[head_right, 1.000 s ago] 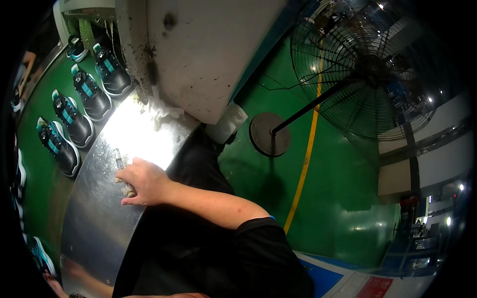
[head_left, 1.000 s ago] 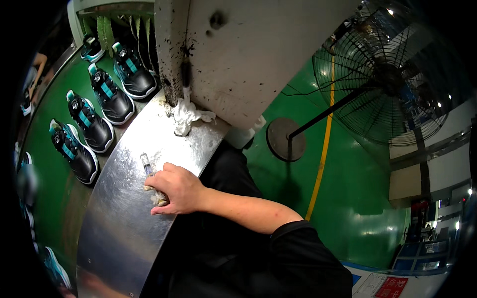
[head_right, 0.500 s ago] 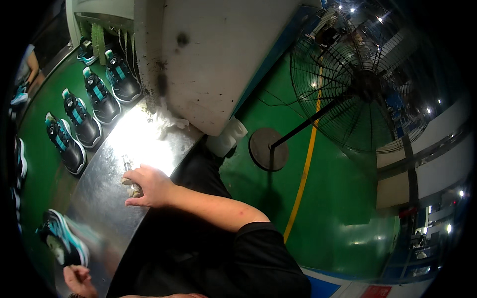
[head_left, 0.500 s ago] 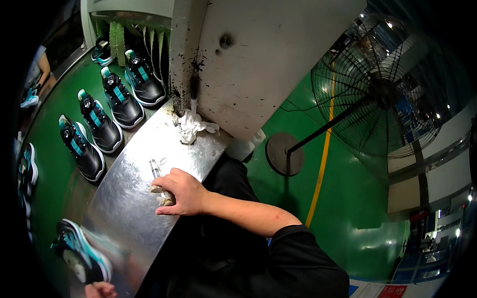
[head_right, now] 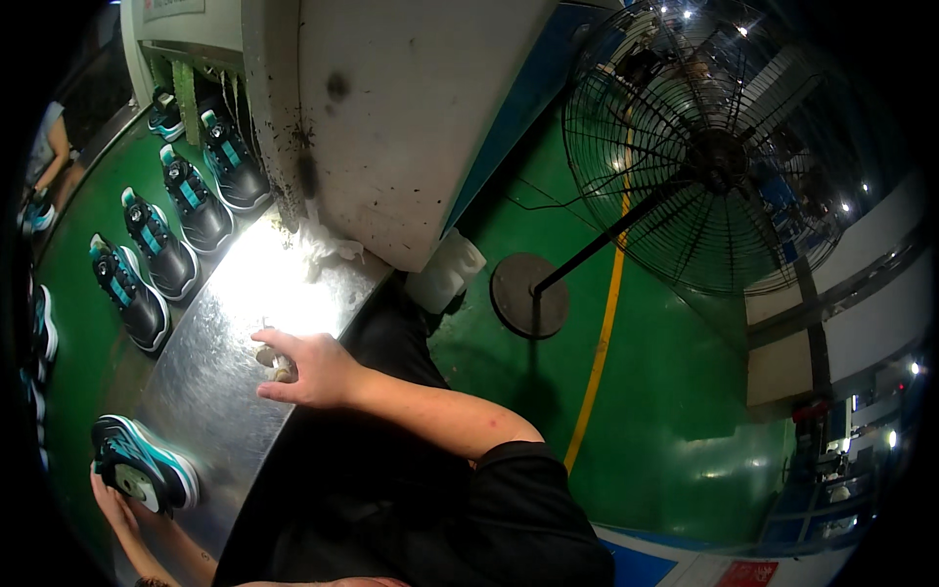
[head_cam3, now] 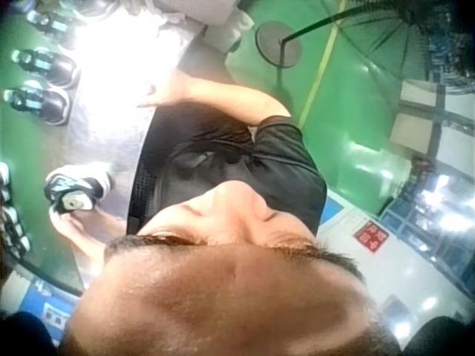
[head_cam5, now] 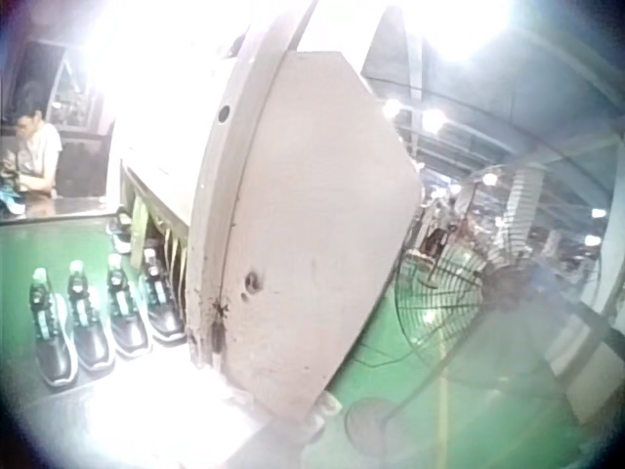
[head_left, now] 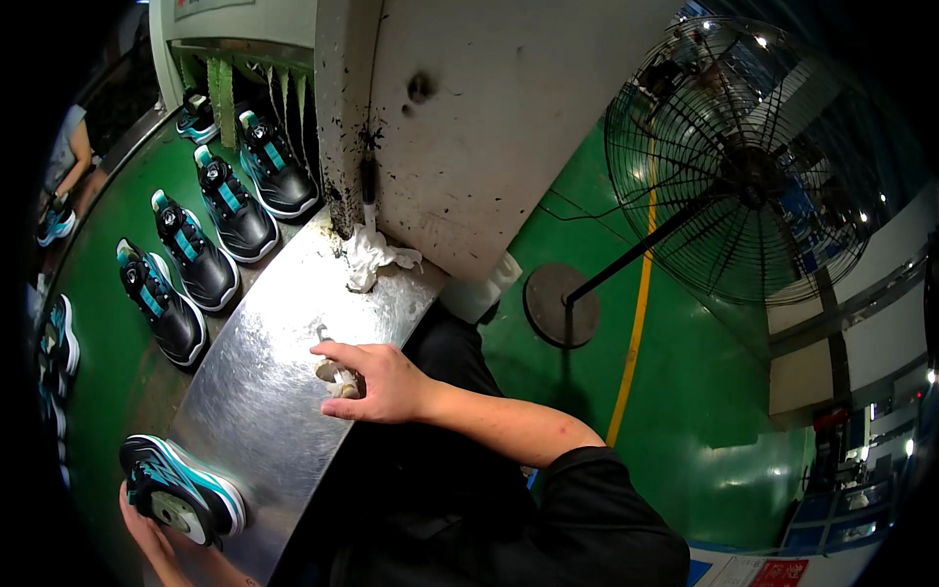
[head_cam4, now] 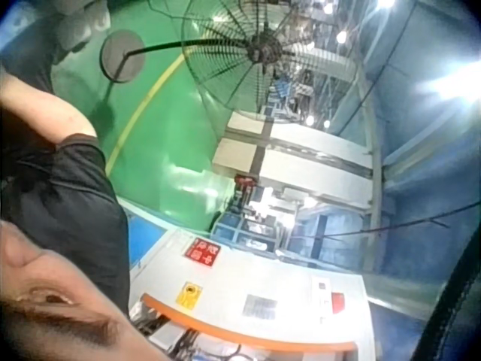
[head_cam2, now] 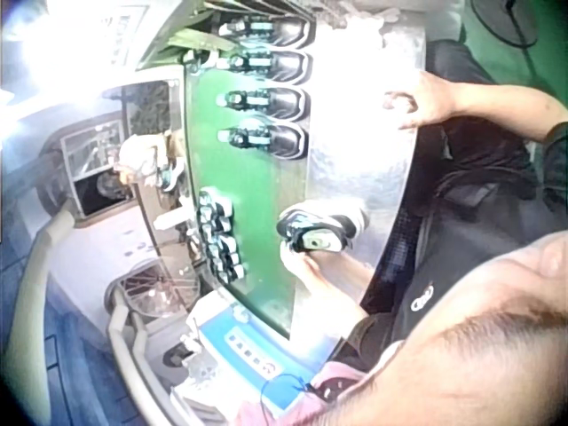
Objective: The person applies a liquid substance from a syringe to the outer seams and edges of shoes one at a time, picking them up from the workbench and placing them back down after the application.
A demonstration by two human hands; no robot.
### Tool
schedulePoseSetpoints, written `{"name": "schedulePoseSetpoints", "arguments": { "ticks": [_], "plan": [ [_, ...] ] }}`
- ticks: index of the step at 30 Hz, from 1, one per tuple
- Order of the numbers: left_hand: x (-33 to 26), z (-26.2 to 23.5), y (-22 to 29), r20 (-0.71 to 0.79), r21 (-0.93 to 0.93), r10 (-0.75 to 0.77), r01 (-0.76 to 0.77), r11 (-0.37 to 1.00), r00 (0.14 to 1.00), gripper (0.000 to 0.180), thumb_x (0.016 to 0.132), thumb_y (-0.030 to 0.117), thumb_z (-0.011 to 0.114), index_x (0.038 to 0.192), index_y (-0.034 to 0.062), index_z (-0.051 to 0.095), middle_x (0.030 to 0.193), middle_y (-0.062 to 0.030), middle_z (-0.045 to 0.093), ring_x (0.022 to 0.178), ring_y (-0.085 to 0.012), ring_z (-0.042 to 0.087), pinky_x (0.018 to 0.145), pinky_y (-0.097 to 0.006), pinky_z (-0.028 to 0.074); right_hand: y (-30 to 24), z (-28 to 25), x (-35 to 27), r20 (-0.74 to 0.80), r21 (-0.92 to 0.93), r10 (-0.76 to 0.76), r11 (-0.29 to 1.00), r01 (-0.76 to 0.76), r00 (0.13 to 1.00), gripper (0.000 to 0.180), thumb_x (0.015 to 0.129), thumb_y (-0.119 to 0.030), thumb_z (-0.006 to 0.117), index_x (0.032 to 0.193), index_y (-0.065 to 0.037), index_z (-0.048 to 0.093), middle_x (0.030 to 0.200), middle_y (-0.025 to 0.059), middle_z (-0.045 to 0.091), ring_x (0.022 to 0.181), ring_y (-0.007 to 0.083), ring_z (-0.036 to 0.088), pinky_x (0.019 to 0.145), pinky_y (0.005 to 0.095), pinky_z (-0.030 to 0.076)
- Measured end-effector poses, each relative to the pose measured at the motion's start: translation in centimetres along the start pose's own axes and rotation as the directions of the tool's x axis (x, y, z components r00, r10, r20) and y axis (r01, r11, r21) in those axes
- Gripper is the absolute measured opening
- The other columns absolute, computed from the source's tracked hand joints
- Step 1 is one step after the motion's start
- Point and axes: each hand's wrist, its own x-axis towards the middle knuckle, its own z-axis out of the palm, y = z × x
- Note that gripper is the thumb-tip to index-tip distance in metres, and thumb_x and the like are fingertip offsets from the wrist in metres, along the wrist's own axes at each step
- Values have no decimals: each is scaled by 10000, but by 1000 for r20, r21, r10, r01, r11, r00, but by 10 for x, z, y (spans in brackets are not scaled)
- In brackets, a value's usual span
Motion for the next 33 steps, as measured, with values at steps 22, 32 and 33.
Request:
{"name": "schedulePoseSetpoints", "arguments": {
  "ticks": [22, 32, 33],
  "plan": [
    [-94, 193, 80, 382, -637, 291, 21, 771, 877, 569, 740, 175, 662, 1243, 28, 439, 1087, -145, 595, 944, -258, 632, 832, -368, 538, -51, -17, 5, 279, 715, 51, 655, -243, 959, 871, 586, -463, 836, 1190, 29, 448, 976, 101, 576, 897, 212, 589, 795, 319, 474],
    [-111, 176, 70, 487, -592, 358, 0, 806, 797, 679, 592, 169, 744, 1178, 53, 423, 1104, -143, 551, 1061, -251, 537, 936, -366, 428, -124, 20, 52, 327, 898, -287, 392, -201, 900, 733, 752, -691, 557, 1077, -38, 481, 740, 200, 607, 645, 195, 487, 622, 315, 386],
    [-112, 176, 69, 490, -578, 382, -36, 815, 783, 676, 590, 147, 750, 1178, 69, 425, 1102, -150, 551, 1058, -254, 538, 926, -373, 432, -128, 24, 55, 334, 905, -301, 368, -214, 893, 733, 754, -690, 555, 1079, -38, 481, 744, 200, 608, 652, 196, 489, 627, 314, 386]
  ]
}}
